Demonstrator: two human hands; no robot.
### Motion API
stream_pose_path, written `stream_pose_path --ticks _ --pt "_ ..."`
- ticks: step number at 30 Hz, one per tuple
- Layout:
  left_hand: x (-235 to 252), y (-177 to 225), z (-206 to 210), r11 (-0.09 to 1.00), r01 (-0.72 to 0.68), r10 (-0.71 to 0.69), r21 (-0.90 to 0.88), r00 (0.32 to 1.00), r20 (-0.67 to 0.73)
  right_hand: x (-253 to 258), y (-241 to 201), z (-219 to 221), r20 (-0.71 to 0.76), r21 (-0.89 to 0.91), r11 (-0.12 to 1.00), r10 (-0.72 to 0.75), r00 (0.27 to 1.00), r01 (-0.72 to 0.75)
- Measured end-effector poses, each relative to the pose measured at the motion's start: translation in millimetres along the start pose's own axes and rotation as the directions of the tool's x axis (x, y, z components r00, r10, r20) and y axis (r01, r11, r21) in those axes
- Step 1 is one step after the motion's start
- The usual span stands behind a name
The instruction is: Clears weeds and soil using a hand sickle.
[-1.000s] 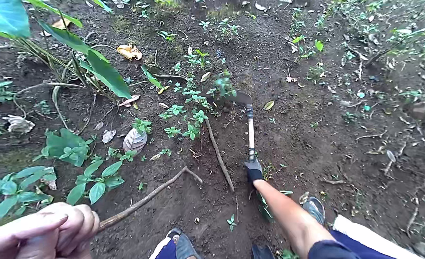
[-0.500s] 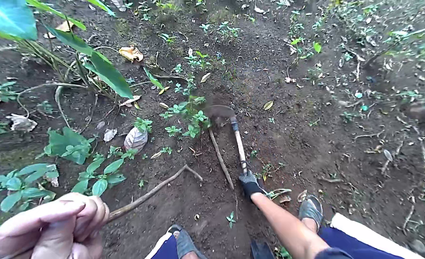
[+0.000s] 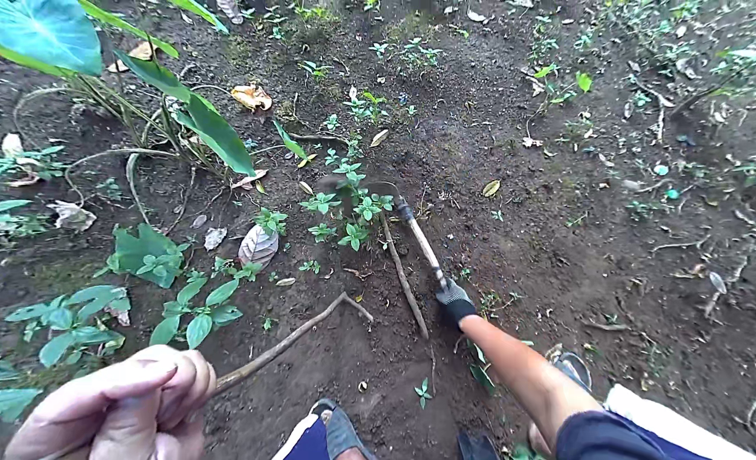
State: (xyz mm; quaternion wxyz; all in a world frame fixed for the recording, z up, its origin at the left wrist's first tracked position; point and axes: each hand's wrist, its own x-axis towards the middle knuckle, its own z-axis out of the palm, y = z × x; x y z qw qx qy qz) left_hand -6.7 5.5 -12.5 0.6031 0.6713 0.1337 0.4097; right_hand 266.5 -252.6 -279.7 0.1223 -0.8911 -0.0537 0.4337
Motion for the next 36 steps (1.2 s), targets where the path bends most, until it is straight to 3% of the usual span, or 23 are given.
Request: stream_pose_path --ticks 4,9,11,13,16,20,23,25,27,30,33,36 --pt "-2 -3 -15 1.000 -0.013 0.013 -0.025 1.000 -0.025 -17 0 -27 -0.048 0.097 0.995 -0.001 0.999 0.006" --pt "4 10 13 0.999 -0.035 0.034 -0.042 0.999 -0.025 -26 -63 -29 -0.262 0.420 0.904 0.037 0.964 0.080" --pt "5 12 25 0.997 -0.054 0.053 -0.058 0.998 -0.026 -25 -46 -10 -0.222 0.315 0.948 0.034 0.974 0.039" --pt "9 13 34 0.995 -0.070 0.069 -0.077 0.997 -0.020 -20 -1 4 -0.166 0.159 0.987 0.066 0.984 -0.040" --pt "8 13 39 0.993 -0.078 0.078 -0.084 0.997 -0.001 -38 32 -24 -0.122 0.128 0.984 0.138 0.983 -0.122" --pt "4 13 42 0.992 -0.070 0.070 -0.108 0.998 -0.002 -67 3 -61 -0.254 0.285 0.958 0.045 0.966 0.030" --pt "3 14 44 0.992 -0.067 0.063 -0.108 0.997 -0.042 -72 -52 -48 -0.311 0.477 0.874 0.068 0.948 0.094" --pt "3 14 45 0.994 -0.061 0.055 -0.087 0.996 -0.068 -74 -72 -32 -0.276 0.458 0.886 0.065 0.959 0.072" --pt "5 14 44 0.994 -0.062 0.053 -0.085 0.994 -0.096 -65 -59 -23 -0.176 0.242 0.970 0.020 0.984 0.024" --pt "8 13 38 0.994 -0.067 0.058 -0.088 0.993 -0.107 -58 -22 -48 -0.131 0.102 0.994 0.047 0.990 -0.034" --pt "6 12 29 0.995 -0.049 0.039 -0.092 0.993 -0.108 -63 1 -83 -0.211 0.127 0.992 0.035 0.977 -0.008" --pt "8 12 29 0.993 -0.059 0.049 -0.098 0.993 -0.105 -71 -24 -83 -0.297 0.367 0.929 0.081 0.951 0.036"
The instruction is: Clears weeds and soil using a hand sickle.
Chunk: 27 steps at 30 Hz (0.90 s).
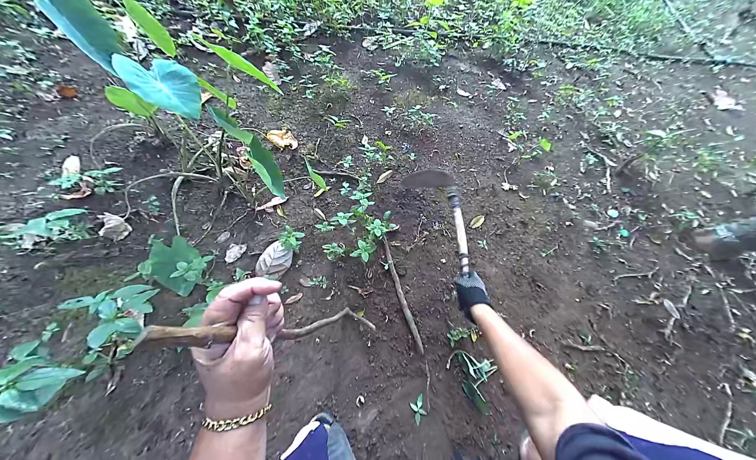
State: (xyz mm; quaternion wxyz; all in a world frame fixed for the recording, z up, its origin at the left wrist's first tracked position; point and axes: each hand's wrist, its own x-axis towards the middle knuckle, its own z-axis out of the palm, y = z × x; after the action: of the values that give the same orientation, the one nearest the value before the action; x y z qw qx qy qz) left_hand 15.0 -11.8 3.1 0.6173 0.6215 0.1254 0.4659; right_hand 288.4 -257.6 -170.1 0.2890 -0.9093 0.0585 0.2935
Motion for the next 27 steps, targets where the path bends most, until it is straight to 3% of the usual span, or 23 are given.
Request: stream_pose_path --ticks 2,3,6,10,13,16,18,22,25,27 --pt "1 0 4 1.000 -0.008 0.008 0.012 1.000 0.007 -6 -21 28 -0.012 0.172 0.984 0.052 0.999 -0.049" --pt "1 -1 6 1.000 -0.005 0.005 0.012 1.000 0.009 -8 -24 44 0.006 0.158 0.986 0.055 0.998 -0.055" --pt "2 -2 10 1.000 0.003 -0.004 0.007 1.000 0.016 -1 9 68 0.166 -0.217 0.976 0.011 0.986 0.026" --pt "4 -2 3 1.000 -0.004 0.004 0.018 1.000 0.017 5 29 35 0.172 -0.266 0.964 0.040 0.984 0.008" --pt "2 -1 -2 1.000 -0.013 0.013 0.015 1.000 0.007 6 21 19 0.087 -0.149 0.988 -0.036 0.996 0.048" --pt "2 -1 -1 1.000 -0.012 0.012 0.014 1.000 0.021 -1 -6 36 -0.025 0.004 1.000 -0.021 0.999 0.021" --pt "1 -1 1 1.000 -0.011 0.010 0.017 0.999 0.038 -1 -4 52 -0.007 -0.049 0.999 -0.010 1.000 0.010" --pt "3 -2 -2 1.000 -0.015 0.015 0.007 0.999 0.036 14 50 45 0.136 -0.298 0.954 0.065 0.989 -0.022" --pt "1 -2 -5 1.000 -0.002 0.002 0.008 1.000 -0.011 5 44 18 0.138 -0.296 0.955 0.031 0.990 0.011" --pt "-2 0 -3 1.000 0.002 -0.002 0.015 1.000 -0.009 -1 30 20 0.077 -0.195 0.980 -0.011 0.997 0.025"
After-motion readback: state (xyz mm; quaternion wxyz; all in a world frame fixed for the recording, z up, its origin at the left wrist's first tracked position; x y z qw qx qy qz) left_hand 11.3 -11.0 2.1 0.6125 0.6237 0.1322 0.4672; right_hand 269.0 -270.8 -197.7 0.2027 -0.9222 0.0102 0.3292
